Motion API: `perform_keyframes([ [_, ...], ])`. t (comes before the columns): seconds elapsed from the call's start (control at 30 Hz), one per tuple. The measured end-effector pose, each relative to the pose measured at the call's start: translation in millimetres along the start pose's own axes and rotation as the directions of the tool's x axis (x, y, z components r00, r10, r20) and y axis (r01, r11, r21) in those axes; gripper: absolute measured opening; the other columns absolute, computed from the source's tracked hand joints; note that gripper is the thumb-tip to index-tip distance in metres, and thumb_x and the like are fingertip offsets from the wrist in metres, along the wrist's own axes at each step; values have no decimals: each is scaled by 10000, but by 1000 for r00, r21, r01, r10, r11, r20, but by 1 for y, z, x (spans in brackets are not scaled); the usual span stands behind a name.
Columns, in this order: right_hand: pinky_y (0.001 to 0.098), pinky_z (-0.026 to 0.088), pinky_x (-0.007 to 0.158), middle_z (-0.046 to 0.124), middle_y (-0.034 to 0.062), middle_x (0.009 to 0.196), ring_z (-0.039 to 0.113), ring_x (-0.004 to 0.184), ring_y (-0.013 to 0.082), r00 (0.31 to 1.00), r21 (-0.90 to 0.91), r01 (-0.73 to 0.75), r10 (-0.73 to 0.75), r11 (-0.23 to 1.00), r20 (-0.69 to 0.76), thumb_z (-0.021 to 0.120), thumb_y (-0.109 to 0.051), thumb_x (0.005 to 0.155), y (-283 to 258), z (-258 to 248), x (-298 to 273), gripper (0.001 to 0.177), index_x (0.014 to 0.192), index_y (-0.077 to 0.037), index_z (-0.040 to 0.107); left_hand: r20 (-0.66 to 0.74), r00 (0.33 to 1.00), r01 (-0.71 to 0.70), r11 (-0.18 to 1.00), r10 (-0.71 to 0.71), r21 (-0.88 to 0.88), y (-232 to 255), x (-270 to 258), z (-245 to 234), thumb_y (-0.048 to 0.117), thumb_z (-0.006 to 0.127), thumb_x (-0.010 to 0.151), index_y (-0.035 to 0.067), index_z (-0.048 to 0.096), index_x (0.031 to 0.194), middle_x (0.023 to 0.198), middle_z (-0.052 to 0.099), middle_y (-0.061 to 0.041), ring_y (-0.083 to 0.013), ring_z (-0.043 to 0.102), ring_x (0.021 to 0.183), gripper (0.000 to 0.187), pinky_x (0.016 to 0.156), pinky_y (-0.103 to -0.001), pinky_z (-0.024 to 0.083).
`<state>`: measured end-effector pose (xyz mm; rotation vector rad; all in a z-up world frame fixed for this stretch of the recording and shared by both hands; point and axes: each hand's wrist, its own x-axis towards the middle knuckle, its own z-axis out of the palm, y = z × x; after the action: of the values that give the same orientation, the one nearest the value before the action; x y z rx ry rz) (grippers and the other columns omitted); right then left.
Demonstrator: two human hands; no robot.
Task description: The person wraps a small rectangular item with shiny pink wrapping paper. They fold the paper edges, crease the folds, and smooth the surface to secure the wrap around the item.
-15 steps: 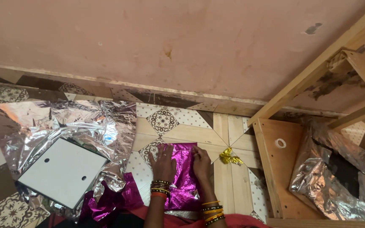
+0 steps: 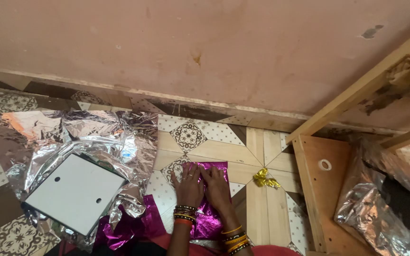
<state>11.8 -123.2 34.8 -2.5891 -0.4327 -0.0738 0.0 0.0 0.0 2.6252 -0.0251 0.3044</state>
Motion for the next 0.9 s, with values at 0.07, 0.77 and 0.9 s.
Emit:
perform_keyframes([
  [0.07,430,521,813,592,125,1108,553,1014,340,1000,-13,13,-14,1000,-21,697,-53,828,-6,-3,1,543,1360,-133,635,61,998,23,999,-22,-23,-1,-1,0,256,612,895,138,570,1400,1500,515,-47,-245,350,1463,521,1164,-712,35],
  [0.77,322,560,711,752,87,795,679,739,154,885,391,-454,353,801,304,734,-310,925,93,-67,-18,338,945,25,776,-203,979,-60,957,1,-283,-10,0,-17,244,693,886,129,805,1011,1247,748,-65,-279,615,1279,204,1119,-492,426],
  [0.9,327,600,557,753,116,744,716,597,207,659,238,-716,522,656,542,728,-545,876,91,-77,-34,615,972,63,729,197,807,573,819,-557,-31,-26,-18,-42,610,582,922,75,780,970,1111,770,-156,-310,727,1089,572,939,-434,584],
])
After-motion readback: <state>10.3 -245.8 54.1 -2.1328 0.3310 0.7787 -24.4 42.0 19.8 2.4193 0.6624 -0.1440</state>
